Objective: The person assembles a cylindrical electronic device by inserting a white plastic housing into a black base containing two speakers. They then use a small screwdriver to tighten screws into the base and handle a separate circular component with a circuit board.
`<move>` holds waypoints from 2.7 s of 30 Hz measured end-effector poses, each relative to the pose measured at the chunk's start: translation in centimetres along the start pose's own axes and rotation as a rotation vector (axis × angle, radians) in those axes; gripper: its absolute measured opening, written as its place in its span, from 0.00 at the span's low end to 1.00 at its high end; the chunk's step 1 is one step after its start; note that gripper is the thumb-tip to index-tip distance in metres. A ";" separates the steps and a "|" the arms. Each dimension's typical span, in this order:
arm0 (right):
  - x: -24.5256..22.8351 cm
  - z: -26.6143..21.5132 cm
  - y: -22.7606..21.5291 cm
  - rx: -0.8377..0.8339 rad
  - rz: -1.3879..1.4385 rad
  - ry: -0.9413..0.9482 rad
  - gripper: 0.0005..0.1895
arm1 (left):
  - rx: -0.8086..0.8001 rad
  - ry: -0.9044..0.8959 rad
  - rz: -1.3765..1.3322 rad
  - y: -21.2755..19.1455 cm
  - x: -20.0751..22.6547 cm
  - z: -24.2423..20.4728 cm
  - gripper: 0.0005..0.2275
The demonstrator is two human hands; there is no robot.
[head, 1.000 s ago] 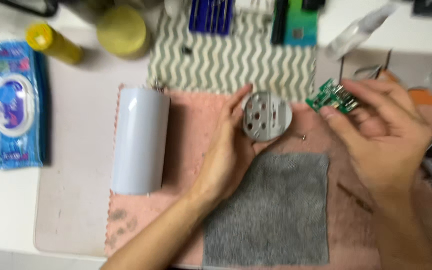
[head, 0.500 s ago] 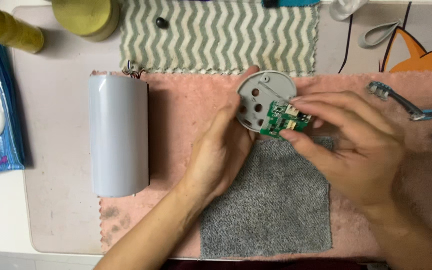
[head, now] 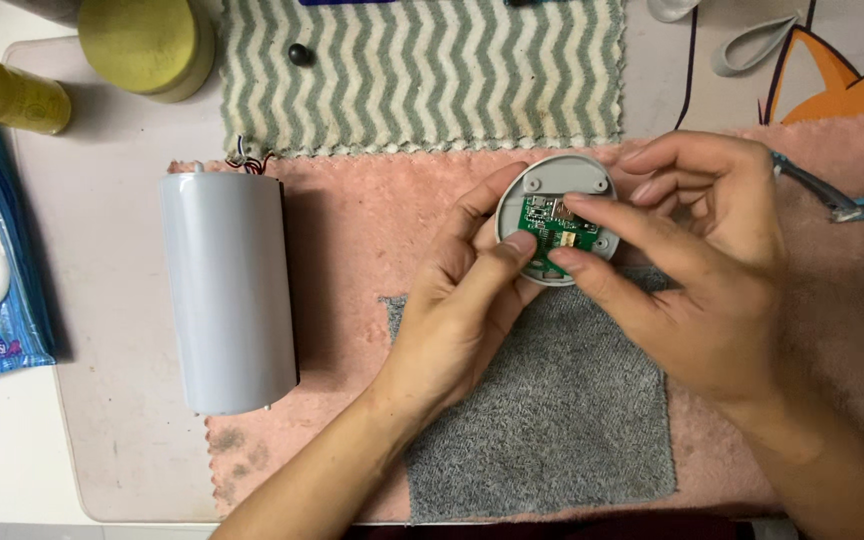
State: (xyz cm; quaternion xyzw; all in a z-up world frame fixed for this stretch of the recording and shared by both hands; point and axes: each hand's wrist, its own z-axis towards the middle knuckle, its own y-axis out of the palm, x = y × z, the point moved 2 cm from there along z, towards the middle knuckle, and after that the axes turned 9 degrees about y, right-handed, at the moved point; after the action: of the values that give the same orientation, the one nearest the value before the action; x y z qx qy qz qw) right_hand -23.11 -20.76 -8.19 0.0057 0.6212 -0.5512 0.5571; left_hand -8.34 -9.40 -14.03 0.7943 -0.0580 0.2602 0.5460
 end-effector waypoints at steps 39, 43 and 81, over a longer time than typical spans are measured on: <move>-0.6 0.1 0.2 0.067 0.193 0.141 0.07 | 0.099 -0.017 0.098 0.1 0.7 0.4 0.17; 0.0 -0.2 0.8 0.054 0.409 0.192 0.10 | 0.036 0.010 -0.020 -0.1 0.9 0.4 0.21; 1.1 -0.8 1.4 0.030 0.584 0.224 0.18 | -0.038 0.150 0.437 0.3 1.4 0.1 0.08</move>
State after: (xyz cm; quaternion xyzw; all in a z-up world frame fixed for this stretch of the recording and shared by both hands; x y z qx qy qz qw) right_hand -23.26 -20.31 -10.06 0.2527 0.6425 -0.3731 0.6198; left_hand -7.19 -9.29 -13.12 0.7308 -0.1930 0.4292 0.4944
